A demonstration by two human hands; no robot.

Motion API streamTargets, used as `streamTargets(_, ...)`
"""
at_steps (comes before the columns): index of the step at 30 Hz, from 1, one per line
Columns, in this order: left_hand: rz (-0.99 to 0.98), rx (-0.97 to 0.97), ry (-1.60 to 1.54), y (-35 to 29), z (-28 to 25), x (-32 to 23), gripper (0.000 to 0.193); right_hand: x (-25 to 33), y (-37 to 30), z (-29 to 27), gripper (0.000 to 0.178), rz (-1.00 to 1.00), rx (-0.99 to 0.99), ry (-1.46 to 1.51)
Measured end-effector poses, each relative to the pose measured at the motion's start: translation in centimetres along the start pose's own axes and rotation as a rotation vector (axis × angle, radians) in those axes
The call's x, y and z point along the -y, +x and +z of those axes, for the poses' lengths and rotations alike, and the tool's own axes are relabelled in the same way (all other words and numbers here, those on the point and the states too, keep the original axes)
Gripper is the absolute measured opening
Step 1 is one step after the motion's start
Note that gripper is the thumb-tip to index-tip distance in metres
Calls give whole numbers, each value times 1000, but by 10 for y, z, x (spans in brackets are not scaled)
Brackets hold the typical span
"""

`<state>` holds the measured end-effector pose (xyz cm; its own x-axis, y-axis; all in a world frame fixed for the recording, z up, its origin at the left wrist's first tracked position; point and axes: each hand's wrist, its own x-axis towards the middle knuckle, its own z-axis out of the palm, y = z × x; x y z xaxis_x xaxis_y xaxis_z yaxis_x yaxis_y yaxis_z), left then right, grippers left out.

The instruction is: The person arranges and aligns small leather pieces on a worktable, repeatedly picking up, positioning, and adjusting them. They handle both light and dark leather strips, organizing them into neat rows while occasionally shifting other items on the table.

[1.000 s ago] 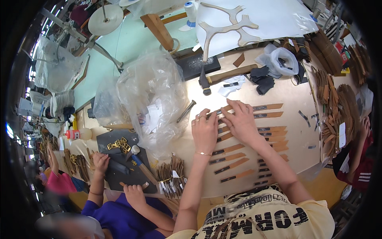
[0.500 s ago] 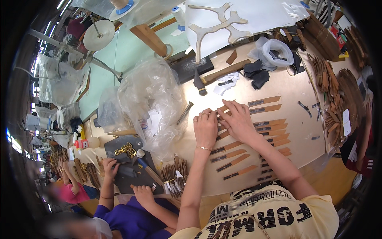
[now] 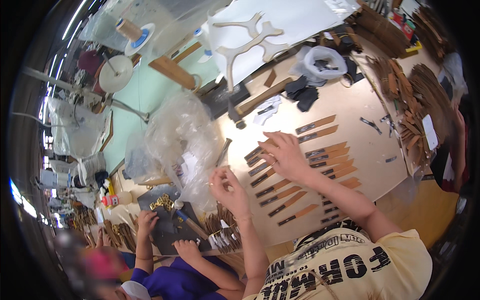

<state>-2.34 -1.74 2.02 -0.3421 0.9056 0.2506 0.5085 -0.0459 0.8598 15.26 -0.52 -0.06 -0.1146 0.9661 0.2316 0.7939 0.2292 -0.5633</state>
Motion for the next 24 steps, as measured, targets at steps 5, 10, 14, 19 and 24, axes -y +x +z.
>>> streamTargets(5, 346, 152, 109, -60, 40, -49, 20, 6, -25, -32, 43, 383, 160, 1223)
streamTargets(10, 440, 543, 62, -99, 69, -80, 43, -46, -77, -67, 37, 636, 162, 1313)
streamTargets(14, 444, 656, -77, -117, 87, -95, 48, -100, -113, -96, 35, 848, -29, 1443)
streamTargets(19, 481, 460, 149, -70, 131, -78, 17, -155, -106, -134, 34, 763, -124, 809)
streamTargets(24, 730, 506, 456, -36, 169, -64, 12, -154, -55, -121, 21, 228, -160, 96)
